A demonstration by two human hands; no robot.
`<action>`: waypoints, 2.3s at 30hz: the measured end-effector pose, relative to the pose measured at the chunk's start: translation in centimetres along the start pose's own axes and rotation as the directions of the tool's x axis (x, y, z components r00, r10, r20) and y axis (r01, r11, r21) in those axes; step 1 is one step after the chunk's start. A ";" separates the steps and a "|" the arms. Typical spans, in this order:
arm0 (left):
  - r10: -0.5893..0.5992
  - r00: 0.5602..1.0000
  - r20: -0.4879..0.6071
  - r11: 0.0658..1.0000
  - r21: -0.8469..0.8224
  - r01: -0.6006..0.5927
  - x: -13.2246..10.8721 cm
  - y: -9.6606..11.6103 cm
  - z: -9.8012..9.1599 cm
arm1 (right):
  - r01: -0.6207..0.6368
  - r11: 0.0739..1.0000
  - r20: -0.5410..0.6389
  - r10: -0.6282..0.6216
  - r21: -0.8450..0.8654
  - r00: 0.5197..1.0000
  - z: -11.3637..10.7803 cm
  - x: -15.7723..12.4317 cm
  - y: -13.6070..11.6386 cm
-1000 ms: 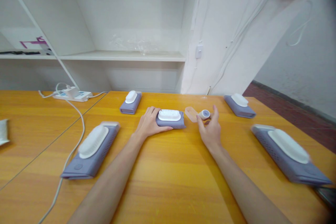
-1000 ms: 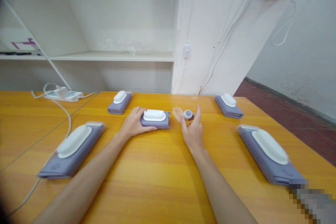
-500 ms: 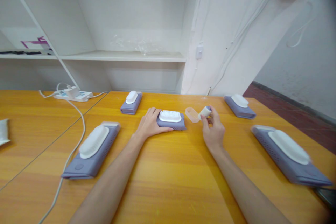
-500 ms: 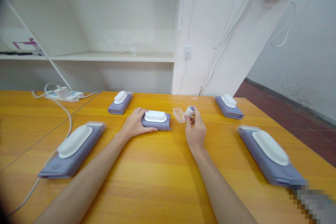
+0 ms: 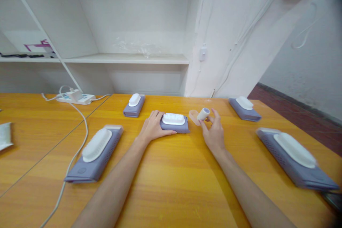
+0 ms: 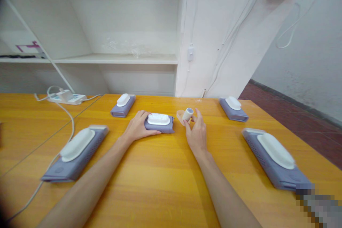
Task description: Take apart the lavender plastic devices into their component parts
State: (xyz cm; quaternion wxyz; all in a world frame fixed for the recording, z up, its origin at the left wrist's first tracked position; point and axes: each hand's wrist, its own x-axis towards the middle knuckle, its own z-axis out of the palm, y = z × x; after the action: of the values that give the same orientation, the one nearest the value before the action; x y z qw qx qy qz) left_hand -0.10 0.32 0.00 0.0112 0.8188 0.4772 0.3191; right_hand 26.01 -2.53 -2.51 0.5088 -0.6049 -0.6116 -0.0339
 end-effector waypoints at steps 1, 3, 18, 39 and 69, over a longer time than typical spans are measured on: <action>-0.002 1.000 0.003 1.000 0.001 0.002 0.0 0.0 0.0 | 0.005 1.000 -0.002 -0.005 -0.007 1.000 0.1 0.0 0.2; -0.006 1.000 0.009 1.000 0.005 0.006 0.0 0.0 -0.1 | 0.022 0.999 -0.003 -0.022 -0.029 1.000 0.3 0.0 0.4; 0.005 1.000 0.006 1.000 0.011 -0.005 0.0 0.0 0.0 | 0.138 0.949 0.144 -0.100 -0.284 0.984 -0.4 0.0 -0.6; 0.057 0.998 0.021 0.998 -0.012 -0.057 0.1 0.1 -0.1 | 0.096 0.861 0.102 -0.051 -0.499 0.993 -0.8 -0.2 -2.2; 0.052 0.991 -0.123 0.997 -0.047 -0.058 -0.5 3.3 0.2 | 0.505 0.832 0.411 -0.388 -0.228 0.825 -0.2 -2.4 -6.2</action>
State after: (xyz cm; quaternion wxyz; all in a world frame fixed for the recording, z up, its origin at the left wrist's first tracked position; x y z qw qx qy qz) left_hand 2.44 -1.80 0.67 -0.0058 0.8101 0.4460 0.3804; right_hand 20.71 -6.00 -0.51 0.2623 -0.5144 -0.8031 -0.1472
